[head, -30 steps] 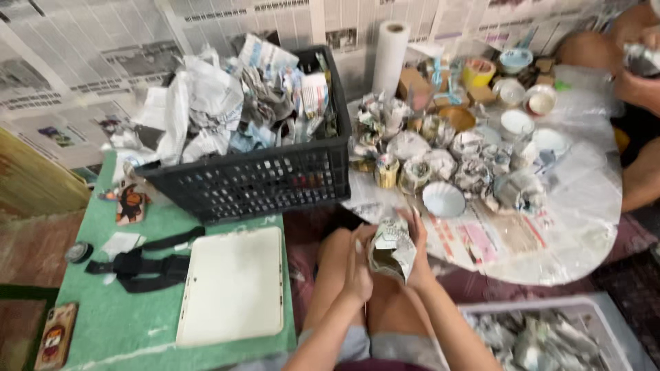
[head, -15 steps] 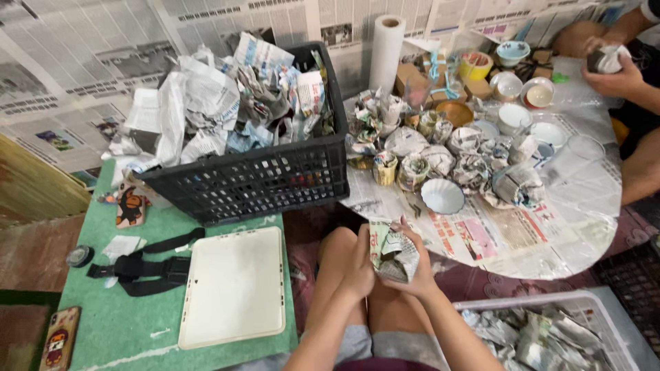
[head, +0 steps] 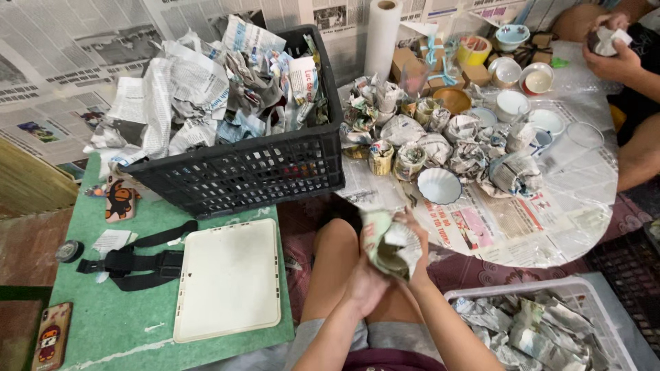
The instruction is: The person sits on the floor and wraps small items with newspaper sheets. They fold the paper around each item, place the wrapped bundle on a nearby table, and repeat the process with additional items from a basket.
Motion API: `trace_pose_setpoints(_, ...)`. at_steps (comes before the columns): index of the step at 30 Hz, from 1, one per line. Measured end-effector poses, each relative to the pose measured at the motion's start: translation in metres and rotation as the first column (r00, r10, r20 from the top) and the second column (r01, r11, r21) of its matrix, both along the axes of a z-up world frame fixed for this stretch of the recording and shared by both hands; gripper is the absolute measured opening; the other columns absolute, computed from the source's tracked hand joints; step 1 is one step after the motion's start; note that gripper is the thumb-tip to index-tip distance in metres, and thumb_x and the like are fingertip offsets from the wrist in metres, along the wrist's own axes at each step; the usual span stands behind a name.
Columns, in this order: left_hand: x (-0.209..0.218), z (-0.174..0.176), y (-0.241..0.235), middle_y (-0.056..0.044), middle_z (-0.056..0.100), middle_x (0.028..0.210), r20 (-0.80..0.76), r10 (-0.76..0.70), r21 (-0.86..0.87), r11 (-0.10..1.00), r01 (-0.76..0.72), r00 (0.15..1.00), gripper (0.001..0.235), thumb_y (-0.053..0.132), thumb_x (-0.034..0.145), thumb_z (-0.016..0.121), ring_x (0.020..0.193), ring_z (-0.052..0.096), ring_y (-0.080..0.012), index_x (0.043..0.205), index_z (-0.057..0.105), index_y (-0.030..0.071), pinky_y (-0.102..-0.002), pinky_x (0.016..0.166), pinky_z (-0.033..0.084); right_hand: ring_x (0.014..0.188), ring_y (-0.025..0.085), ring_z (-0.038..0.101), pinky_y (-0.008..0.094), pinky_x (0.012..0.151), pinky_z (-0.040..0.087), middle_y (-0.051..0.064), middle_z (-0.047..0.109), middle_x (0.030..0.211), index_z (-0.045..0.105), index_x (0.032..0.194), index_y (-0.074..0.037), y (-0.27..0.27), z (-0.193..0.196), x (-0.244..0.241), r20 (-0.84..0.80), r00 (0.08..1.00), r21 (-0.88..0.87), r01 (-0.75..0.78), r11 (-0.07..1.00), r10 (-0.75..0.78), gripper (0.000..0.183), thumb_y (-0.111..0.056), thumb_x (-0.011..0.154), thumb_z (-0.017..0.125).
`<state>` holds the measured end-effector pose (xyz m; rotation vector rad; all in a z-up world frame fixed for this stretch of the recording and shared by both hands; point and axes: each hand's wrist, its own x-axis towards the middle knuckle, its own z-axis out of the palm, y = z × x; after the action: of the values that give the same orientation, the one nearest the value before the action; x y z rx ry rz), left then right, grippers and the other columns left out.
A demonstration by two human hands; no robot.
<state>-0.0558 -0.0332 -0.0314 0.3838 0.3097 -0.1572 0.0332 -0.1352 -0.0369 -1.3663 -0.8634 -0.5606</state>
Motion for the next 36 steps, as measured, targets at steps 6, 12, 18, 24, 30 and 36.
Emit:
trace_pose_setpoints(6,0.027,-0.056,0.017,-0.008,0.066,0.132,0.117,-0.046,-0.09,0.994,0.056,0.992,0.04,0.027,0.106,0.044,0.121,0.063,-0.0211,0.135,0.058,0.003,-0.039,0.106,0.051,0.142,0.035,0.053,0.052,0.135,0.019,0.017,0.059,0.146,0.049,0.136,-0.019,-0.008,-0.023,-0.005,-0.106,0.993,-0.048,-0.052,0.998,0.046,0.075,-0.005,0.074,0.088)
trace_pose_setpoints(12,0.052,-0.061,0.017,-0.01,0.064,0.138,-0.008,-0.154,0.178,0.972,0.153,0.988,0.038,0.023,0.109,0.049,0.123,0.062,-0.019,0.138,0.06,0.002,-0.034,0.104,0.052,0.128,0.029,0.056,0.047,0.111,0.042,0.016,0.055,0.139,0.041,0.142,-0.011,-0.039,-0.062,-0.015,-0.418,0.882,0.064,-0.209,0.976,0.216,0.095,-0.01,0.064,0.096)
trace_pose_setpoints(18,0.055,-0.043,0.013,-0.003,0.064,0.139,-0.007,-0.246,0.263,0.935,0.239,0.969,0.044,0.031,0.103,0.047,0.127,0.06,-0.0162,0.141,0.058,0.011,-0.034,0.109,0.046,0.126,0.026,0.058,0.043,0.109,0.043,0.01,0.059,0.137,0.05,0.143,-0.01,-0.055,-0.113,0.003,0.097,0.946,-0.807,0.257,0.531,-0.31,0.076,-0.021,0.078,0.087)
trace_pose_setpoints(24,0.055,-0.033,-0.001,-0.007,0.068,0.131,0.031,-0.037,0.341,0.94,0.024,0.999,0.044,0.033,0.107,0.05,0.121,0.061,-0.0162,0.136,0.062,0.002,-0.032,0.107,0.045,0.123,0.027,0.059,0.042,0.106,0.046,0.011,0.061,0.132,0.052,0.136,-0.007,-0.039,-0.101,-0.009,-0.59,0.775,-0.285,0.059,0.957,-0.224,0.068,-0.011,0.075,0.083)
trace_pose_setpoints(30,0.055,-0.017,-0.028,-0.012,0.07,0.119,0.184,0.331,0.47,0.797,-0.379,0.925,0.025,0.011,0.1,0.06,0.112,0.066,-0.0177,0.122,0.061,-0.002,-0.033,0.1,0.051,0.126,0.028,0.058,0.042,0.111,0.046,0.014,0.059,0.135,0.047,0.142,0.002,-0.017,-0.061,-0.016,-0.576,0.577,0.669,-0.074,0.74,0.578,0.059,-0.005,0.089,0.072)
trace_pose_setpoints(36,0.038,0.032,-0.032,-0.018,0.067,0.128,0.525,0.342,0.769,0.203,-0.606,0.78,0.039,0.003,0.097,0.066,0.124,0.064,-0.0253,0.127,0.042,-0.006,-0.039,0.107,0.046,0.124,0.026,0.059,0.041,0.112,0.046,0.013,0.06,0.134,0.047,0.141,0.003,-0.009,-0.032,-0.008,-0.537,0.562,0.75,-0.024,0.661,0.63,0.057,-0.008,0.09,0.069)
